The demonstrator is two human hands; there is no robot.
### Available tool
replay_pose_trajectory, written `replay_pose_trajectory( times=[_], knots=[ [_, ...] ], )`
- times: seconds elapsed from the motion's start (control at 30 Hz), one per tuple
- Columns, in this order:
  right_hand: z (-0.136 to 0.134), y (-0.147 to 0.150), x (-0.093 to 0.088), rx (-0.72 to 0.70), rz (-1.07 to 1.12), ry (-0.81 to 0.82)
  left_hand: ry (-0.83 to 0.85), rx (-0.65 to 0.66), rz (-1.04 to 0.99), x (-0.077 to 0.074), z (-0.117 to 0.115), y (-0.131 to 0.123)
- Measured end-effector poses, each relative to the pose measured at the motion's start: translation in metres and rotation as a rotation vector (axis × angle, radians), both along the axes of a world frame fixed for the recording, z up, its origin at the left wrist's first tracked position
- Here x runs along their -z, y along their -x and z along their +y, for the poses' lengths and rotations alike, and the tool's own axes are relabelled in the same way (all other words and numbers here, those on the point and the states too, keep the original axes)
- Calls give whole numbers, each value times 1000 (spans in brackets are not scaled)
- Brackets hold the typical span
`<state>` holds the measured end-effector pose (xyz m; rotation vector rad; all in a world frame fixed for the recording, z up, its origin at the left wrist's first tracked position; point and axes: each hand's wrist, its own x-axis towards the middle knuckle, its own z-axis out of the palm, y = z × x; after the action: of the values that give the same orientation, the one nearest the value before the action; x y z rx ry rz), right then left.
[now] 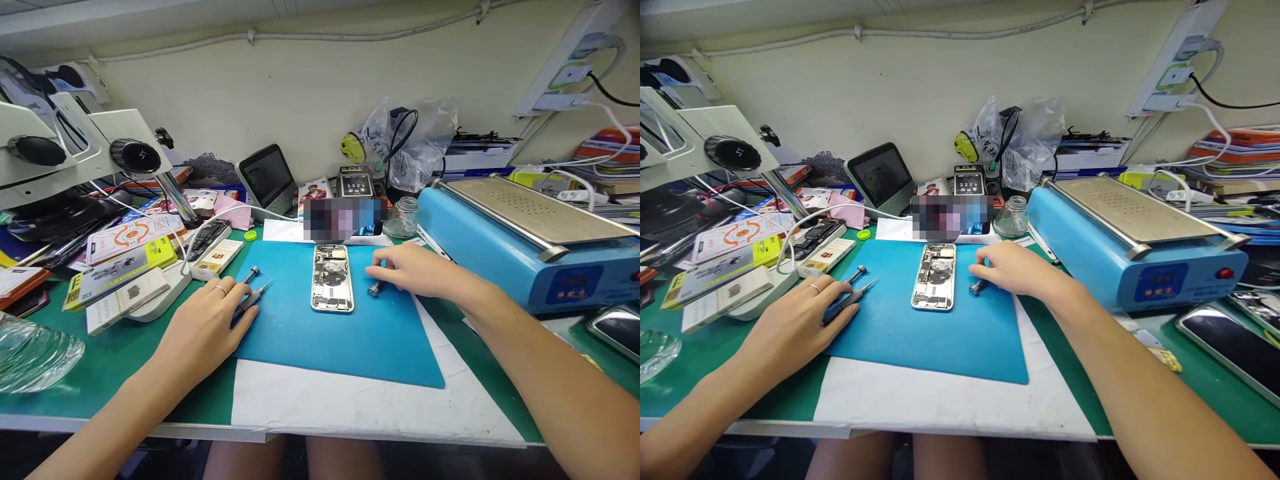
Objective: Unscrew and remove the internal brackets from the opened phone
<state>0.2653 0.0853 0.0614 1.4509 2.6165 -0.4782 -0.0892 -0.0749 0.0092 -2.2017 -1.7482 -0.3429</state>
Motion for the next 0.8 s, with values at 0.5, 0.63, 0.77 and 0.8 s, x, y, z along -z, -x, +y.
replay_pose_trajectory(
  times=[0.5, 0.63, 0.77, 0.8],
  knots=[
    [0, 2, 16, -179, 165, -101, 78, -198, -95, -8, 3, 8],
    [3, 1, 19, -206, 177, -116, 17, -191, -159, -2, -6, 12],
    [7, -2, 21, -203, 183, -117, -64, -152, -223, 4, -20, 12],
    [7, -2, 21, -200, 186, -116, -83, -141, -239, 5, -23, 11]
  ],
)
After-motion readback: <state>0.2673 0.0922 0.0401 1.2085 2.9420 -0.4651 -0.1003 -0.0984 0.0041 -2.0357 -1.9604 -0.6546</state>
